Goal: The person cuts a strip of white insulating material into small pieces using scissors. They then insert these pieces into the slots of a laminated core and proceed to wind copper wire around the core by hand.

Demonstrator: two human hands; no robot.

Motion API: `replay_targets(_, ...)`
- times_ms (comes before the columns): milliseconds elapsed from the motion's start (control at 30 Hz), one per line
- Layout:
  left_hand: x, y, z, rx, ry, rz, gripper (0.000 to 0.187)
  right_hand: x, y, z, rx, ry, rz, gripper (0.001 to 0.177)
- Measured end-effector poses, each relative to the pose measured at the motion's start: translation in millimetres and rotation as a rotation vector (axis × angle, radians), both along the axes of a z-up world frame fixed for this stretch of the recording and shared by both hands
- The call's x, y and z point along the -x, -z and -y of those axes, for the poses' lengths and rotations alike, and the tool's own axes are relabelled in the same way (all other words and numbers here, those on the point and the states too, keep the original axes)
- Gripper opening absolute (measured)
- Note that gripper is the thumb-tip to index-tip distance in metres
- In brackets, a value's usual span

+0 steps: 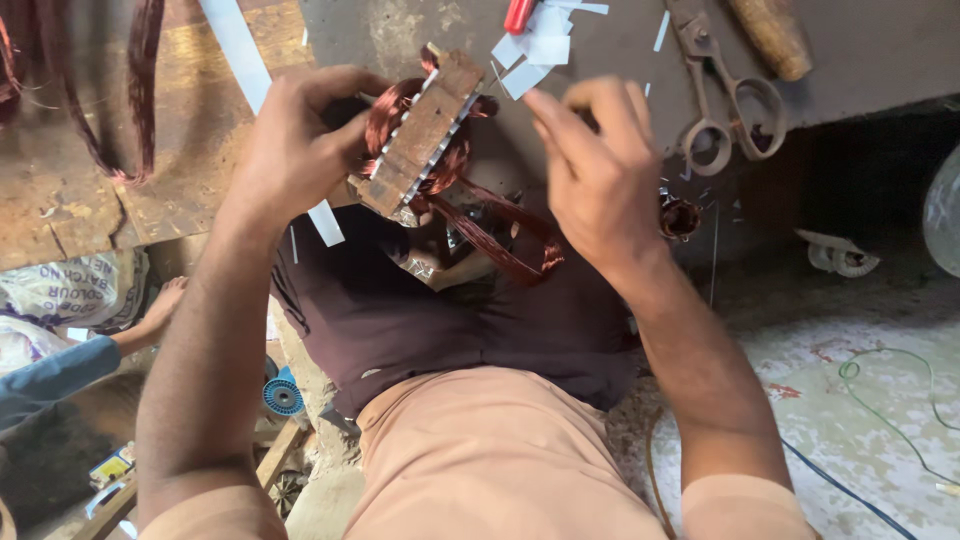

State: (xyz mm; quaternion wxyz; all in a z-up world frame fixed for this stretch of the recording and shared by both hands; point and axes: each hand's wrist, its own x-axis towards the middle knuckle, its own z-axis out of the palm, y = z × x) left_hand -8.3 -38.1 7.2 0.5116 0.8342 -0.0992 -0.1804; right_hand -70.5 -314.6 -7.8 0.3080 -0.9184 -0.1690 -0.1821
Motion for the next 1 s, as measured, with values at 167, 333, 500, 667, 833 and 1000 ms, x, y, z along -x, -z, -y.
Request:
replay_targets(167,6.1,7.7,-2.6,0.07,-0.091,-0.095,0.023,-6.6,7.5,-3.0,0.119,-0.042,-0.027,0.026)
replay_targets(333,7.5,19.1,-5.7,-0.007,-0.043,0.17,0.022,12.8,1.6,16.3,-0.057,-0.097,-0.184,0.024)
replay_targets(500,17.5,1.0,1.6,0.026,-0.144,0.373,0.018,9.6,-8.9,19.0,-0.088,-0.112,-0.28,0.042)
replay_targets(667,57.1,-18.3,3.7,0.176,-0.585,0.392,0.016,11.5,-3.5,24.9,-0.172,-0.102,-0.302,0.02)
replay_targets(833,121.4,-40.7,24.3,0.014,-0.171,0.565,0.021,41.5,-16.0,12.0,-0.401,-0.126,-0.361,0.022)
replay_targets(1000,124.6,-37.2,49.4,0.267,-0.06,0.111,0.025,64.1,-30.2,-11.6,-0.596,-0.307,-0.408,0.023)
